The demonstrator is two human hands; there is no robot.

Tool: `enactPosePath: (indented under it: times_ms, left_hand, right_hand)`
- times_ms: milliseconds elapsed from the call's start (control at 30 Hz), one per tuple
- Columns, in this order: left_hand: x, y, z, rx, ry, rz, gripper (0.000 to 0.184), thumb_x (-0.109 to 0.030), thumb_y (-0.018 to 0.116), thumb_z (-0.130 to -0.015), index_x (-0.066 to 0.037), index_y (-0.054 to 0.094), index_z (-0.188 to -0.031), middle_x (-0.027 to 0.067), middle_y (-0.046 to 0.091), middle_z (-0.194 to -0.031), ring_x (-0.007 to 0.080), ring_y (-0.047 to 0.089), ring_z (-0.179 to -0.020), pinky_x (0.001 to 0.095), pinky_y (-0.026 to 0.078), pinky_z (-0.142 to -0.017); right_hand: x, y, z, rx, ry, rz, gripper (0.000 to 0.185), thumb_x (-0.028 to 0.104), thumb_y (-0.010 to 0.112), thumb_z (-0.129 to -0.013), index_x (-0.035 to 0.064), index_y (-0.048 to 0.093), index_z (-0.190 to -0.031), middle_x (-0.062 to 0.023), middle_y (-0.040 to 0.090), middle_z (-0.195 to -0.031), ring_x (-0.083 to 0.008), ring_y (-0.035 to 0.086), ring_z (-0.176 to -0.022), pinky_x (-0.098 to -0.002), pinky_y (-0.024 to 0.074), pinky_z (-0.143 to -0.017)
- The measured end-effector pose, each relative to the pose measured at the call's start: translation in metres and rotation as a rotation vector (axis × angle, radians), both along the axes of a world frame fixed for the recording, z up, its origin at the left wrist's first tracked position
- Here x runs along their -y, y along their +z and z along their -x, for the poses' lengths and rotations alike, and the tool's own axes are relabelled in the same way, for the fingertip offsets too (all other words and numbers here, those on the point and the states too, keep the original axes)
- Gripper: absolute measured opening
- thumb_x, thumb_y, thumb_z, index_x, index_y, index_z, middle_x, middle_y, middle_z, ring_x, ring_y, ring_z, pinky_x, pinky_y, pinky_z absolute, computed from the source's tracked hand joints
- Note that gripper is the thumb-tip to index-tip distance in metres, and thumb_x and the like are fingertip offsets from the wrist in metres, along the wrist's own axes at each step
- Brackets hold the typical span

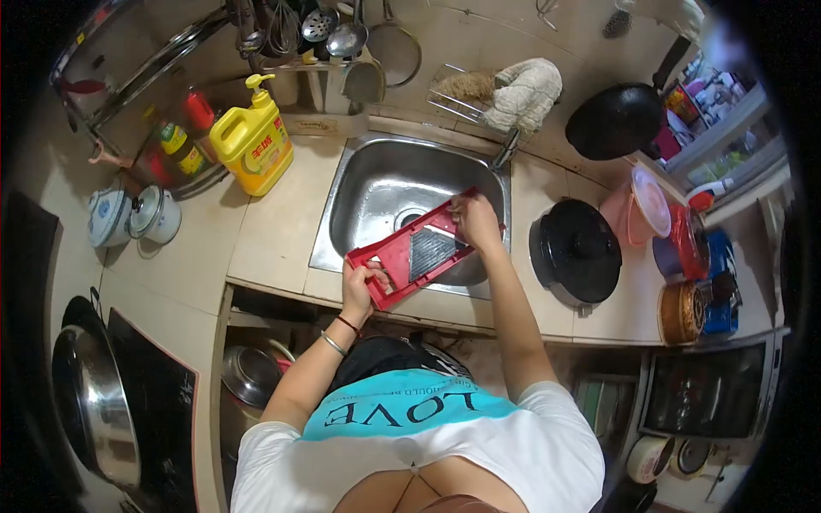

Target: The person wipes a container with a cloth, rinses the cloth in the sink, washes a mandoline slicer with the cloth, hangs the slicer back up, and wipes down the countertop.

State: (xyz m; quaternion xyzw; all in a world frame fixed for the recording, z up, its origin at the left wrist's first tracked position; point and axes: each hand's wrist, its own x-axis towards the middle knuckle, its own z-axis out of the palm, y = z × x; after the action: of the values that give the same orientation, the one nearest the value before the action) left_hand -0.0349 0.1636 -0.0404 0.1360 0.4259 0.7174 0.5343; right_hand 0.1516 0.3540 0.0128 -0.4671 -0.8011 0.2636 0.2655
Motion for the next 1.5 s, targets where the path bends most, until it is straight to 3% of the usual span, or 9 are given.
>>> enactPosePath:
  times_ms: [167,267,333,500,767,1000,1167,1367,1500]
  left_hand:
    - [0.002,0.002,-0.005,-0.092,-0.002,-0.014,0.023,-0.005,0.038,-0.078,0.0,0.042,-0.1,0.0128,0.052,-0.068,0.0199,0.053,-0.051,0.0311,0.048,-0.047]
    - [0.003,-0.006,-0.007,-0.102,0.014,-0.033,0.025,-0.005,0.038,-0.078,0.0,0.042,-0.102,0.0131,0.053,-0.07,0.0202,0.054,-0.053,0.0307,0.048,-0.049]
    - [0.001,-0.009,-0.006,-0.12,0.039,-0.043,0.026,-0.006,0.039,-0.078,0.001,0.042,-0.103,0.013,0.054,-0.071,0.0205,0.055,-0.053,0.0306,0.049,-0.049]
    - [0.0,-0.007,-0.009,-0.14,0.134,-0.087,0.028,-0.006,0.04,-0.077,0.0,0.043,-0.104,0.0126,0.055,-0.073,0.0206,0.055,-0.055,0.0302,0.049,-0.05]
    - [0.001,-0.011,-0.003,-0.11,0.07,-0.074,0.025,-0.004,0.04,-0.077,-0.001,0.042,-0.102,0.013,0.056,-0.074,0.0191,0.054,-0.054,0.0291,0.047,-0.05]
    - [0.002,-0.005,-0.001,-0.128,0.045,-0.072,0.032,-0.004,0.042,-0.074,-0.002,0.043,-0.106,0.0126,0.057,-0.077,0.0185,0.056,-0.056,0.0282,0.049,-0.052]
    - [0.0,-0.017,0.002,-0.158,0.043,-0.15,0.044,-0.001,0.042,-0.068,-0.001,0.045,-0.111,0.0083,0.056,-0.095,0.0141,0.056,-0.078,0.0245,0.048,-0.065]
    - [0.0,-0.019,0.005,-0.214,0.027,-0.192,0.046,-0.002,0.043,-0.069,0.0,0.045,-0.114,0.0061,0.054,-0.103,0.0121,0.052,-0.092,0.0231,0.044,-0.077]
    - [-0.002,-0.025,0.007,-0.142,0.026,-0.193,0.046,-0.003,0.044,-0.07,-0.001,0.046,-0.115,0.0063,0.054,-0.103,0.0139,0.052,-0.092,0.0251,0.044,-0.081]
  right_hand:
    - [0.026,0.019,0.015,-0.136,0.065,-0.176,0.015,0.003,0.055,-0.08,-0.0035,0.065,-0.089,-0.0207,0.063,-0.088,-0.0298,0.065,-0.074,-0.0395,0.0517,-0.07]
    - [0.064,0.045,0.047,-0.086,0.321,0.317,0.013,0.003,0.056,-0.077,-0.0017,0.065,-0.086,-0.0203,0.062,-0.084,-0.0317,0.063,-0.08,-0.0409,0.0497,-0.073]
    - [0.075,0.024,0.065,0.12,0.425,-0.204,0.011,0.006,0.061,-0.074,0.0001,0.063,-0.083,-0.0162,0.061,-0.087,-0.0326,0.061,-0.078,-0.0397,0.0499,-0.068]
    - [0.107,-0.007,0.079,0.191,0.532,-0.43,0.019,0.011,0.061,-0.072,0.0,0.061,-0.088,-0.013,0.057,-0.088,-0.0285,0.056,-0.082,-0.0364,0.0497,-0.07]
    - [0.1,0.009,0.053,0.413,0.7,-0.214,0.007,0.008,0.06,-0.071,0.0045,0.063,-0.076,-0.0129,0.057,-0.082,-0.0295,0.059,-0.08,-0.0393,0.0496,-0.069]
    - [0.086,0.0,0.084,-0.122,0.409,-0.067,0.012,0.009,0.058,-0.076,-0.0004,0.062,-0.082,-0.0198,0.057,-0.082,-0.0378,0.057,-0.081,-0.0443,0.0467,-0.074]
    - [0.105,-0.005,0.092,0.075,0.469,-0.131,0.016,0.01,0.06,-0.074,0.0021,0.063,-0.088,-0.0159,0.054,-0.092,-0.0335,0.056,-0.091,-0.0429,0.0482,-0.074]
    - [0.117,0.013,0.105,0.055,0.663,-0.311,0.021,0.007,0.062,-0.07,0.0026,0.064,-0.089,-0.0128,0.055,-0.087,-0.03,0.058,-0.082,-0.0373,0.0488,-0.07]
    - [0.095,0.008,0.104,-0.084,0.754,-0.082,0.014,0.002,0.057,-0.072,0.0021,0.063,-0.084,-0.0132,0.057,-0.087,-0.0283,0.059,-0.08,-0.0344,0.0486,-0.07]
